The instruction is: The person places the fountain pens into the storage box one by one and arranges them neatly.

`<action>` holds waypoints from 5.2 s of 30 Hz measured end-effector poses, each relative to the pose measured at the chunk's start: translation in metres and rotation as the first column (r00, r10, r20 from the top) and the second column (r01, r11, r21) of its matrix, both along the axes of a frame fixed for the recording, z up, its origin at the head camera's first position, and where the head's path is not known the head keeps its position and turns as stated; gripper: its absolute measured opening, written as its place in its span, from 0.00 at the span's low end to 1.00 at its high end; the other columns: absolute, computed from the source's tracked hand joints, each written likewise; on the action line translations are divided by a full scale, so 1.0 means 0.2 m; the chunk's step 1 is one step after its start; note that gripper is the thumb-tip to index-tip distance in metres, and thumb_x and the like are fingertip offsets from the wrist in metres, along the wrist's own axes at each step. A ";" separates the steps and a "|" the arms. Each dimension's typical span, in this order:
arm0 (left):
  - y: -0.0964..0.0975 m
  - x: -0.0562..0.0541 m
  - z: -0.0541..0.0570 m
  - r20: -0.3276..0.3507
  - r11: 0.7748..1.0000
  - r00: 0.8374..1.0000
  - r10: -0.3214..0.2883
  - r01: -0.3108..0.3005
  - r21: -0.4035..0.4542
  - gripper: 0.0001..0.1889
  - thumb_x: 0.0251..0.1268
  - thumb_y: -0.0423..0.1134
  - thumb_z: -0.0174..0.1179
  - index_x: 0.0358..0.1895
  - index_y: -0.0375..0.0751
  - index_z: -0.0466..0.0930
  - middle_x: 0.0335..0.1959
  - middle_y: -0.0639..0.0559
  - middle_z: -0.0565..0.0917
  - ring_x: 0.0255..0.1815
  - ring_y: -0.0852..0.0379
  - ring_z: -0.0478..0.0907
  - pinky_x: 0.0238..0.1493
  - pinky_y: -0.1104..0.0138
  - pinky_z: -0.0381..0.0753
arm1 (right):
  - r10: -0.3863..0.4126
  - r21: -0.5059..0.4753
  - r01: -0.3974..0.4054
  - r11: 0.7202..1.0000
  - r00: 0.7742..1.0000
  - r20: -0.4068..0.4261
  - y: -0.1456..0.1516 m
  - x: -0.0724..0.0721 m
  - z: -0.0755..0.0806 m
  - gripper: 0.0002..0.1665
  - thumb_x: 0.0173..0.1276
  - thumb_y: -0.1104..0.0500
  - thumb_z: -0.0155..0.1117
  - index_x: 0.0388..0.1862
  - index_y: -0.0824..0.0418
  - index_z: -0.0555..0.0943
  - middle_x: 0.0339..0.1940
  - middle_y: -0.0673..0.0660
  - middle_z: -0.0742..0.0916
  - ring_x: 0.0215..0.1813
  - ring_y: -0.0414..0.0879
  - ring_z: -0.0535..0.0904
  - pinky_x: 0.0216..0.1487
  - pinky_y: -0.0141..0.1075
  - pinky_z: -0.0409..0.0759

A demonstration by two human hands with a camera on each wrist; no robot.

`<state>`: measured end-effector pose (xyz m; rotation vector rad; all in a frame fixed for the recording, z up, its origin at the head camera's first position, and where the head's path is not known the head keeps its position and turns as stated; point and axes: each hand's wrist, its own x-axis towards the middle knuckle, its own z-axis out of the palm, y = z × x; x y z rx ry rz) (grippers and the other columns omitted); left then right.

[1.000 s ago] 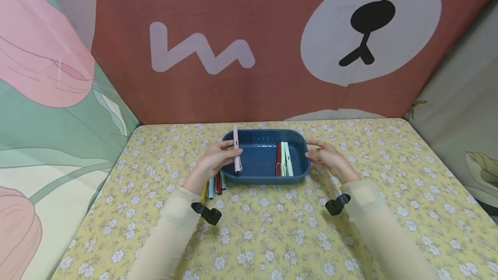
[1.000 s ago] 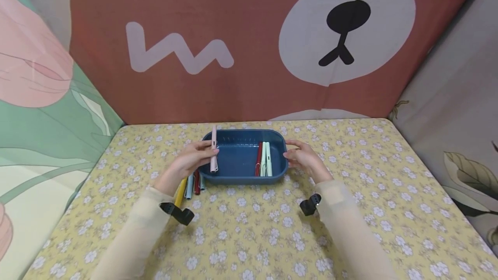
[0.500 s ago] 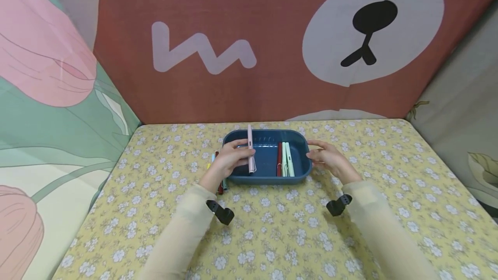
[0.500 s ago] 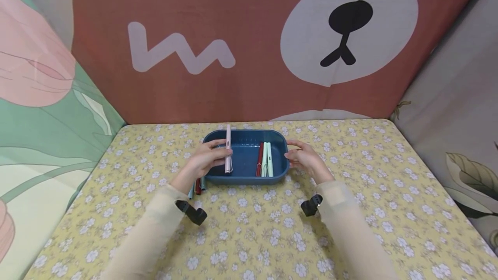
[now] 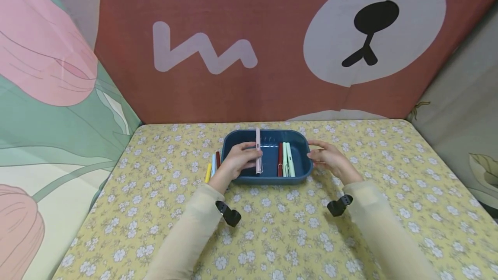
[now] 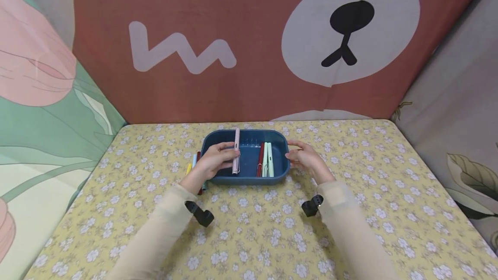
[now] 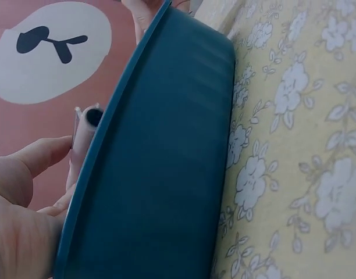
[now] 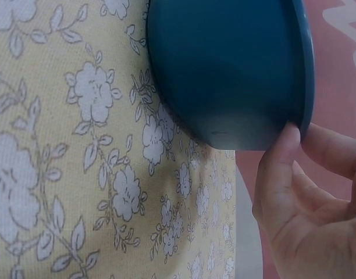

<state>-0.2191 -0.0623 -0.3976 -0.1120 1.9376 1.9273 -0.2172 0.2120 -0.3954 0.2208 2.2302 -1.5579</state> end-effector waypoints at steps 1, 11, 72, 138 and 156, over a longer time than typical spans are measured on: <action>0.01 0.00 0.00 0.002 1.000 1.000 0.002 -0.002 0.000 0.28 0.66 0.33 0.59 0.69 0.40 0.64 0.61 0.39 0.77 0.57 0.46 0.80 0.53 0.61 0.85 | 0.001 -0.001 -0.001 1.000 1.000 -0.001 0.00 0.00 0.00 0.36 0.73 0.61 0.52 0.77 0.57 0.54 0.52 0.56 0.77 0.38 0.36 0.78 0.46 0.32 0.83; 0.05 0.00 0.00 0.009 0.999 0.999 -0.041 0.041 -0.006 0.28 0.68 0.33 0.57 0.70 0.38 0.63 0.66 0.40 0.72 0.60 0.45 0.77 0.55 0.60 0.84 | 0.011 0.005 -0.011 1.000 1.000 -0.006 0.00 0.00 0.00 0.36 0.73 0.60 0.52 0.77 0.57 0.53 0.62 0.63 0.73 0.38 0.35 0.78 0.47 0.33 0.83; 0.22 -0.05 -0.07 0.052 0.948 0.984 -0.167 0.175 -0.265 0.24 0.65 0.26 0.56 0.65 0.33 0.69 0.50 0.34 0.80 0.40 0.46 0.84 0.39 0.64 0.88 | 0.032 -0.003 -0.032 0.999 0.999 -0.020 0.01 -0.03 0.01 0.37 0.72 0.63 0.54 0.76 0.62 0.54 0.69 0.68 0.66 0.49 0.39 0.77 0.59 0.36 0.81; 0.24 -0.04 -0.08 0.049 0.962 0.996 -0.069 0.080 -0.259 0.22 0.64 0.27 0.58 0.62 0.33 0.72 0.55 0.34 0.79 0.51 0.43 0.82 0.41 0.63 0.88 | 0.045 -0.032 -0.046 0.998 0.999 -0.031 0.02 -0.01 0.01 0.37 0.72 0.63 0.55 0.76 0.62 0.54 0.59 0.61 0.75 0.41 0.32 0.79 0.53 0.31 0.83; 0.23 -0.05 -0.04 -0.142 0.992 0.990 0.029 -0.046 -0.116 0.22 0.66 0.25 0.55 0.63 0.32 0.71 0.52 0.36 0.78 0.55 0.42 0.79 0.54 0.58 0.85 | 0.043 -0.023 -0.043 0.999 0.999 -0.017 0.02 -0.01 0.01 0.37 0.73 0.62 0.53 0.77 0.61 0.53 0.69 0.69 0.67 0.42 0.31 0.78 0.54 0.31 0.83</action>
